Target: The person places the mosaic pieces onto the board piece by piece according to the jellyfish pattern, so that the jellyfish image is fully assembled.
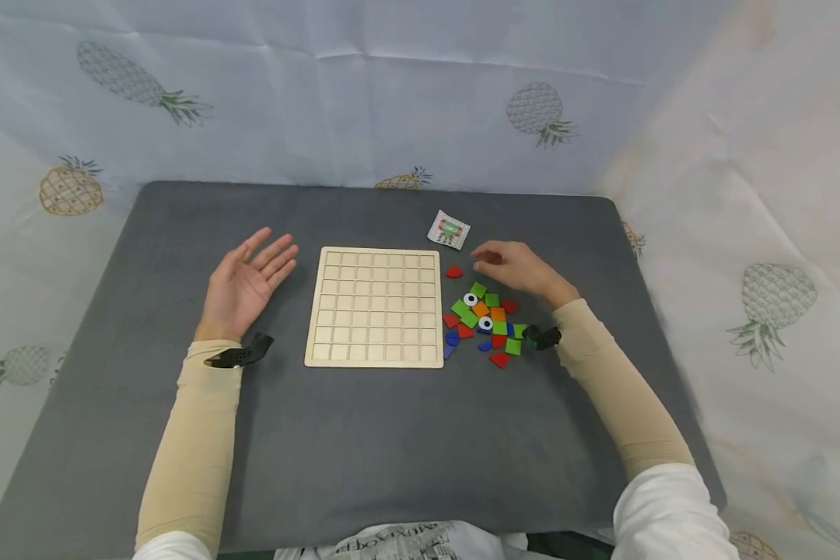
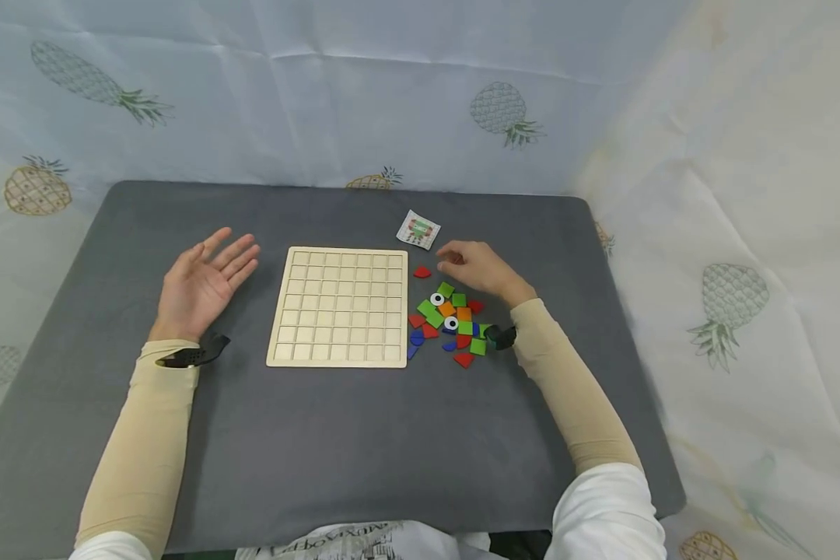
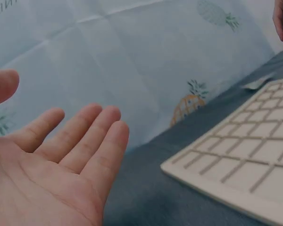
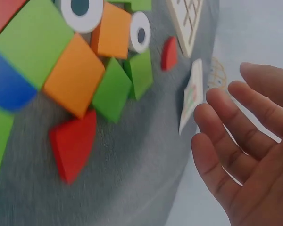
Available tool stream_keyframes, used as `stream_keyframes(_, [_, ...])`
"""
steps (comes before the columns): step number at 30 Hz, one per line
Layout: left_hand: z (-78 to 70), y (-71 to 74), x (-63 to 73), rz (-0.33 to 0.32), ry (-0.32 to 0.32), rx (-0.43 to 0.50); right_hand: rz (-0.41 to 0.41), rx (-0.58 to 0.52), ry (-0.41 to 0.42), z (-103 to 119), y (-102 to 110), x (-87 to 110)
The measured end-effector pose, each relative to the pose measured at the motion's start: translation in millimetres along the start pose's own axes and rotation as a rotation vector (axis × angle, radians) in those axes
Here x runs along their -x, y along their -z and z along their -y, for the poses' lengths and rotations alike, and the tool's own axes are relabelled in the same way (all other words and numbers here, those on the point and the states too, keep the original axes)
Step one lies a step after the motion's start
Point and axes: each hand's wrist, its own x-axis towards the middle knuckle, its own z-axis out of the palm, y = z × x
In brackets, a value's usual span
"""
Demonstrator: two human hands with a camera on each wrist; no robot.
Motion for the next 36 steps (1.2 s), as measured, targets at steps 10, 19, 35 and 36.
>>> stream_keyframes(10, [23.8, -4.2, 12.4, -0.047, 0.078, -1.303, 0.036, 0.041, 0.007, 3, -21, -18.3])
stream_keyframes(19, [29.8, -7.6, 3.4, 0.122, 0.252, -1.550, 0.065, 0.117, 0.016, 5, -32, -33.7])
stream_keyframes(35, [36.6, -25.2, -0.1, 0.180, 0.282, -1.672, 0.067, 0.234, 0.009, 5, -41, -43.4])
stream_keyframes(36, [36.6, -25.1, -1.1, 0.176, 0.283, -1.681, 0.066, 0.232, 0.010, 5, -42, -44.1])
